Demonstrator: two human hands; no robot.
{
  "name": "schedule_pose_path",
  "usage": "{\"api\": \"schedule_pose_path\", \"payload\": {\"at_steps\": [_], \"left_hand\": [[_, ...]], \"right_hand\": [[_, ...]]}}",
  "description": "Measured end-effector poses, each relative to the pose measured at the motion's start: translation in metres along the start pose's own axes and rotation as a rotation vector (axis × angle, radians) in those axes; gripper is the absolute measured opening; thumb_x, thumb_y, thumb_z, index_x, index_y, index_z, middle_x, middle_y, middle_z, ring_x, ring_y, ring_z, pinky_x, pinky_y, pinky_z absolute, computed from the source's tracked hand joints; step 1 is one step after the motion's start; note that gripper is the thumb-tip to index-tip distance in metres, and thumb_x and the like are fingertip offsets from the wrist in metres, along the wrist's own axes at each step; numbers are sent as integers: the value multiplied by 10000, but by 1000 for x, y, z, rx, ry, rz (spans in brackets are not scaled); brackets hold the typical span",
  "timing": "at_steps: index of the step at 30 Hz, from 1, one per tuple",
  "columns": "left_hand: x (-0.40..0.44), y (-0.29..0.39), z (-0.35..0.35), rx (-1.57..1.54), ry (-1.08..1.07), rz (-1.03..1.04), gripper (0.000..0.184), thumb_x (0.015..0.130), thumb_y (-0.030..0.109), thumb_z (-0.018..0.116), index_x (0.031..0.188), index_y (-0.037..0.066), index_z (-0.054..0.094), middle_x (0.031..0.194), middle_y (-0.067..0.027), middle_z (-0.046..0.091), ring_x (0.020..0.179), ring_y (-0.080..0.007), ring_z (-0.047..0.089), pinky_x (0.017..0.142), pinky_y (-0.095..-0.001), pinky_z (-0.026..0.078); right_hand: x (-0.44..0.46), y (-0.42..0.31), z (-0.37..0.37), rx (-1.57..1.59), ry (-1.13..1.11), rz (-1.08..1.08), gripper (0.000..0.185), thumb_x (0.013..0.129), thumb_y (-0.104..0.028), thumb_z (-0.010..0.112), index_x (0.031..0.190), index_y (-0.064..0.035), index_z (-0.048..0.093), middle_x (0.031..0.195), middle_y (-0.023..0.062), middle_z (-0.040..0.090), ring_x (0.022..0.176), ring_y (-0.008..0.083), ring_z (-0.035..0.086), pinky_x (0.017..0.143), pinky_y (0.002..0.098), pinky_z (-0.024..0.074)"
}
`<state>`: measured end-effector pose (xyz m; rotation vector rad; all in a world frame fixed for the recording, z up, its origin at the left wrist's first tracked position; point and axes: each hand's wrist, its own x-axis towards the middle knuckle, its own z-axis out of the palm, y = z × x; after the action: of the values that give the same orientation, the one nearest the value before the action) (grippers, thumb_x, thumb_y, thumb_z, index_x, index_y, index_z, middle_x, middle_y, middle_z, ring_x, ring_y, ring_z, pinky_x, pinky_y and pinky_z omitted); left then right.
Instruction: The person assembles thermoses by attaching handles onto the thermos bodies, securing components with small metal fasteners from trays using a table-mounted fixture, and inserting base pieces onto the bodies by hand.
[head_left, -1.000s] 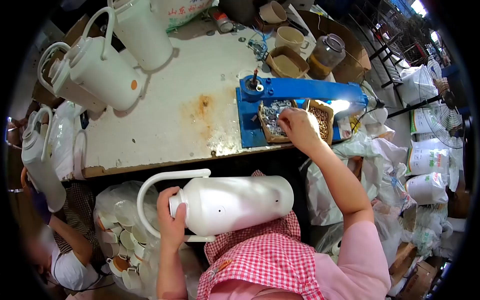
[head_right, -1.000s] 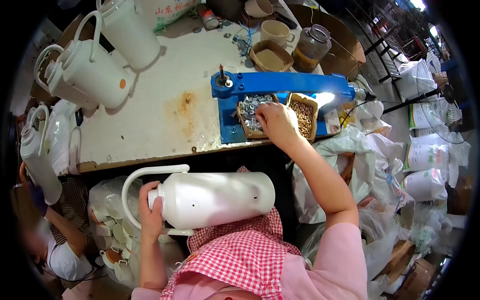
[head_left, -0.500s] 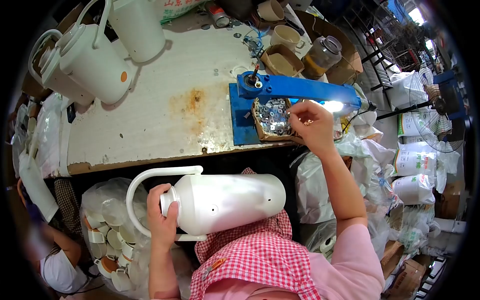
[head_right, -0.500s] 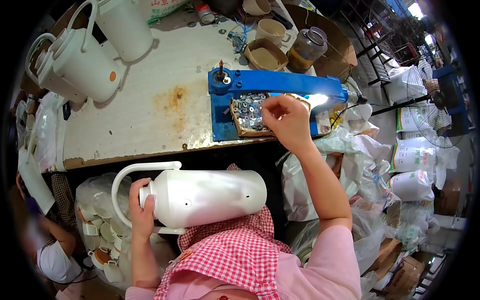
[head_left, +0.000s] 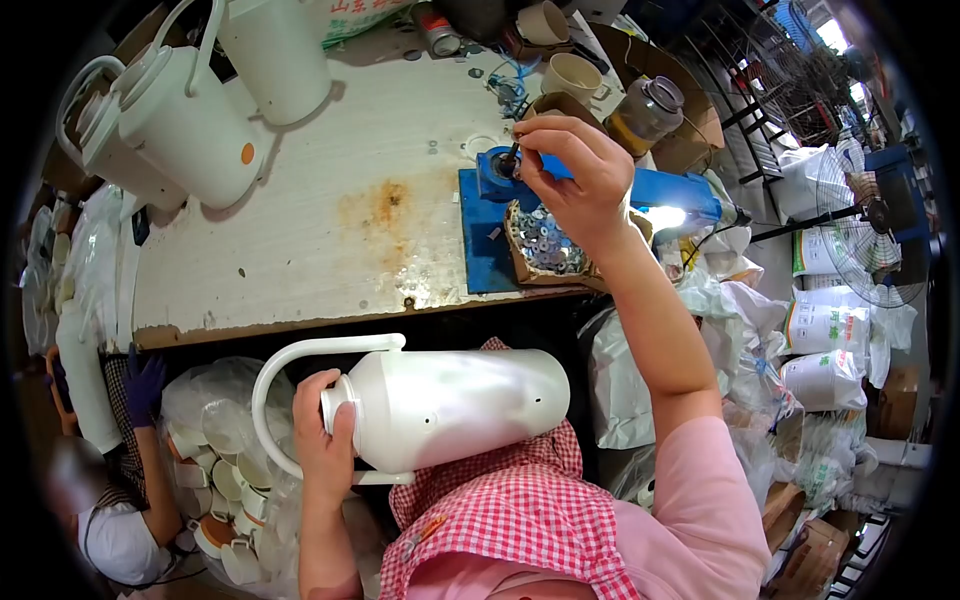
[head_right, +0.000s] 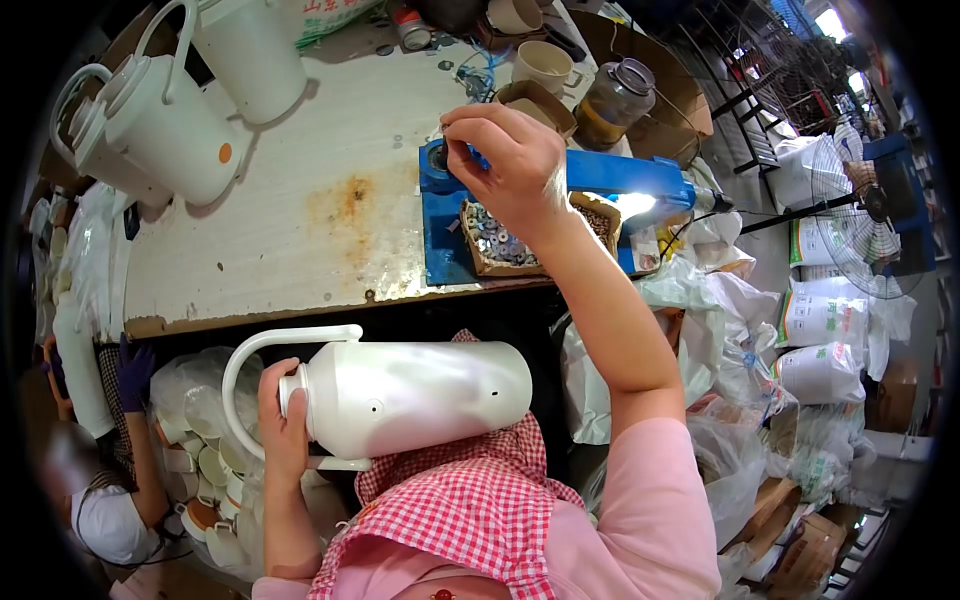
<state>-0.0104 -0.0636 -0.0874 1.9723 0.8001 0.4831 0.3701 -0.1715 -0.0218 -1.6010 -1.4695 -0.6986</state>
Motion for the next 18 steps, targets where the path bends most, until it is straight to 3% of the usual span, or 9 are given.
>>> {"api": "schedule_pose_path", "payload": {"at_steps": [7,9,11,13,14,16,18], "left_hand": [[0,3,-7,17,45,-68,258,987,197,523,1139,10,615,1086,-130,625,1011,-254,594,920,-349,452],[-8,-2,-31,14,159,-43,260,1002,208,508,1123,14,631,1071,-112,642,998,-212,595,909,-328,457],[-21,-2,-69,14,321,-100,330,1023,270,461,1124,7,634,1052,-96,653,975,-202,604,896,-338,472],[-30,15,-103,-6,449,-249,421,1033,337,409,1125,-11,628,1056,-105,664,929,-211,631,854,-347,503],[-31,20,-109,-224,507,-252,452,1023,369,411,1134,-10,629,1074,-106,671,902,-216,659,815,-349,534],[-20,20,-118,-268,549,-265,434,1016,363,435,1148,-1,631,1090,-104,672,908,-214,666,812,-348,542],[3,14,-123,-477,614,-305,384,1041,288,410,1204,7,614,1117,-102,676,960,-202,676,813,-354,551]], "right_hand": [[-2,-9,-12,49,-76,68,206,744,86,731,920,-1,671,1008,133,718,872,248,713,761,310,560],[-9,-26,-22,173,141,156,139,766,21,749,876,-18,674,954,99,720,753,232,694,709,300,543],[-48,-42,-42,469,34,529,35,875,-5,665,854,22,671,838,101,702,737,164,658,671,273,510],[-62,-75,-48,461,-226,857,264,964,-117,537,800,29,684,805,101,703,745,173,666,693,310,528],[-73,-81,-43,631,-414,971,291,974,-185,521,903,41,691,883,126,719,846,210,687,797,350,545],[-77,-105,-26,1143,-526,913,467,1010,-341,510,1235,61,588,1097,134,700,1047,212,648,967,352,494],[-61,-125,-4,1199,-481,888,478,980,-317,631,1261,66,571,1121,114,694,1044,184,633,949,336,498]]}}
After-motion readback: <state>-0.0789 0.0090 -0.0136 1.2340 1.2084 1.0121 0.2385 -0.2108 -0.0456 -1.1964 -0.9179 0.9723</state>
